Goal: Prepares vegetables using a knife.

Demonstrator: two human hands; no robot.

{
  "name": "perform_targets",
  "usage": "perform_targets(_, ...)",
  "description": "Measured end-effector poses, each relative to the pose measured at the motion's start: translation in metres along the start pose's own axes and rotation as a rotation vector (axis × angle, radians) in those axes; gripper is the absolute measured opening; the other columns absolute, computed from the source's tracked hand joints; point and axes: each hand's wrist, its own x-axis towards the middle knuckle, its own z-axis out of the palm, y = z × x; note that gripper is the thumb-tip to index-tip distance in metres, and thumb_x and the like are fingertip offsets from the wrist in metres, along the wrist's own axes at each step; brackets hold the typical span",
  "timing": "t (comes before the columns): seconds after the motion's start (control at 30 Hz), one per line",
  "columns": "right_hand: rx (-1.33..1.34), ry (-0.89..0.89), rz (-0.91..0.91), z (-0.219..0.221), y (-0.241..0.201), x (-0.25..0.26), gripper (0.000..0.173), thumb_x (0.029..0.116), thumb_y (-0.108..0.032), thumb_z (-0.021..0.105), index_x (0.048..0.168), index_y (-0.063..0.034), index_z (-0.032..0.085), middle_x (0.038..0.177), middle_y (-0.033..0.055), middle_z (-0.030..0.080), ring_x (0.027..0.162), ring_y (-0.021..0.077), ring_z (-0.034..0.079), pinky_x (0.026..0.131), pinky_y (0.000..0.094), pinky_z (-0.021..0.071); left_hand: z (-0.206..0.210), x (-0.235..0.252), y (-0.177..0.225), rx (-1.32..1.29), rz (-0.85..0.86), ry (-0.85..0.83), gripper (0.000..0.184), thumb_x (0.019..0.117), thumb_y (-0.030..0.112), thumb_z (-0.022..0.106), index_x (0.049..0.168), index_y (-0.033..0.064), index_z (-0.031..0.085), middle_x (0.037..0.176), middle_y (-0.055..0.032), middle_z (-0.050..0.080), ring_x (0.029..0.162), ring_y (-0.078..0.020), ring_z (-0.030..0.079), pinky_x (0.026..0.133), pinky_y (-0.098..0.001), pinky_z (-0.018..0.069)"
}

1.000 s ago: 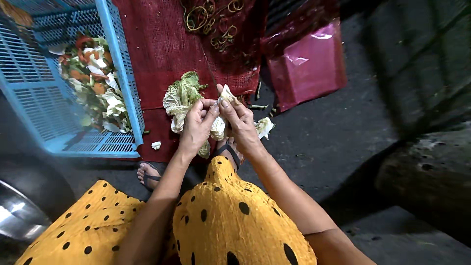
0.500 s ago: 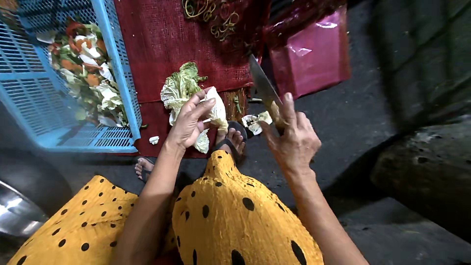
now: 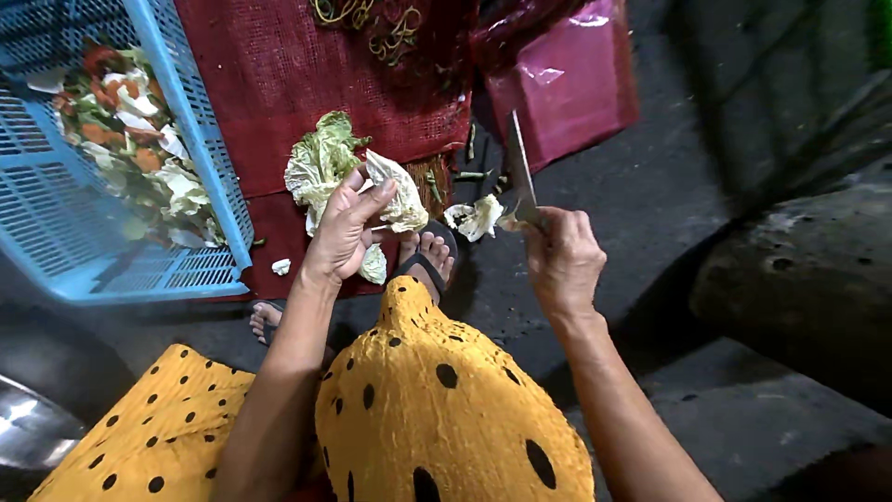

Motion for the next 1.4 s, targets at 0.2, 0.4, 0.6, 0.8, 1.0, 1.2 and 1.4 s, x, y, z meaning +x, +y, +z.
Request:
perform_targets(0.2, 0.045, -0.098, 0.109, 0.01, -0.008, -0.011, 0.027, 0.1066, -0.009, 0.049, 0.125, 0.0097, 0.053, 0.11, 0.0312, 0.064, 0.086, 0.0472, 0.069, 0.072, 0.0618, 0.0554, 0.001, -0.001, -0.002, -0.039, -0.049, -0.066, 0.027, 0.111, 0.018, 0.039, 0.138, 0.0212, 0.043, 0.108, -0.0104, 0.066, 0.083, -0.0244, 0.073, 0.061, -0.0406, 0.0641)
perform_targets(0.4, 0.014, -0.204, 0.235, 0.001, -0.009, -0.011, 0.054, 0.0997, -0.035, 0.067, 0.13, 0.005, 0.047, 0.095, 0.0297, 0.065, 0.078, 0.0505, 0.067, 0.067, 0.0667, 0.0512, -0.003, -0.002, -0.005, -0.106, -0.073, -0.238, 0.036, 0.1069, 0.019, 0.048, 0.141, 0.0196, 0.038, 0.109, -0.0109, 0.067, 0.081, -0.0243, 0.074, 0.062, -0.04, 0.0652)
perform_targets(0.6, 0.048, -0.198, 0.256, -0.01, -0.016, -0.014, 0.082, 0.0852, -0.027, 0.082, 0.15, -0.0059, 0.036, 0.118, 0.0312, 0.061, 0.08, 0.0505, 0.065, 0.066, 0.0686, 0.0493, -0.005, -0.003, -0.004, -0.095, -0.054, -0.246, 0.057, 0.0975, -0.002, 0.057, 0.148, 0.0191, 0.041, 0.117, -0.0113, 0.067, 0.087, -0.0255, 0.074, 0.071, -0.0422, 0.0661)
perform_targets(0.8, 0.528, -0.164, 0.29, -0.017, -0.027, -0.008, 0.043, 0.1043, -0.02, 0.049, 0.145, -0.0068, 0.041, 0.098, 0.0109, 0.065, 0.06, 0.0164, 0.065, 0.054, 0.0372, 0.0594, -0.007, -0.003, -0.007, -0.136, -0.062, -0.238, 0.051, 0.0985, -0.004, 0.054, 0.145, 0.0147, 0.046, 0.116, -0.0115, 0.069, 0.087, -0.0245, 0.075, 0.071, -0.0419, 0.066)
perform_targets(1.0, 0.748, -0.18, 0.307, -0.007, -0.033, -0.005, 0.035, 0.1043, -0.018, 0.053, 0.137, -0.0058, 0.051, 0.108, 0.0068, 0.065, 0.067, 0.0122, 0.068, 0.058, 0.0309, 0.0615, 0.001, -0.001, -0.007, 0.618, 0.247, -0.04, 0.027, 0.0931, 0.001, 0.069, 0.12, -0.0012, 0.064, 0.108, -0.0081, 0.072, 0.095, -0.0119, 0.071, 0.086, -0.0312, 0.0606)
perform_targets(1.2, 1.099, -0.283, 0.441, -0.009, -0.047, 0.007, 0.042, 0.0992, -0.017, 0.05, 0.14, -0.0161, 0.054, 0.09, -0.0015, 0.065, 0.059, 0.0081, 0.062, 0.05, 0.0252, 0.0559, 0.011, -0.013, 0.009, 0.022, 0.036, -0.078, 0.029, 0.1045, 0.004, 0.049, 0.132, 0.0136, 0.047, 0.106, -0.0082, 0.069, 0.076, -0.018, 0.073, 0.053, -0.0318, 0.0624)
perform_targets(1.4, 1.075, -0.35, 0.371, -0.002, -0.057, 0.015, 0.03, 0.1026, -0.023, 0.049, 0.13, -0.0171, 0.059, 0.08, -0.0038, 0.061, 0.054, 0.0042, 0.053, 0.047, 0.0201, 0.0477, 0.005, -0.011, 0.004, -0.114, -0.032, -0.193, 0.028, 0.1065, 0.007, 0.044, 0.131, 0.0162, 0.052, 0.112, -0.0084, 0.069, 0.088, -0.0229, 0.074, 0.066, -0.0408, 0.0659)
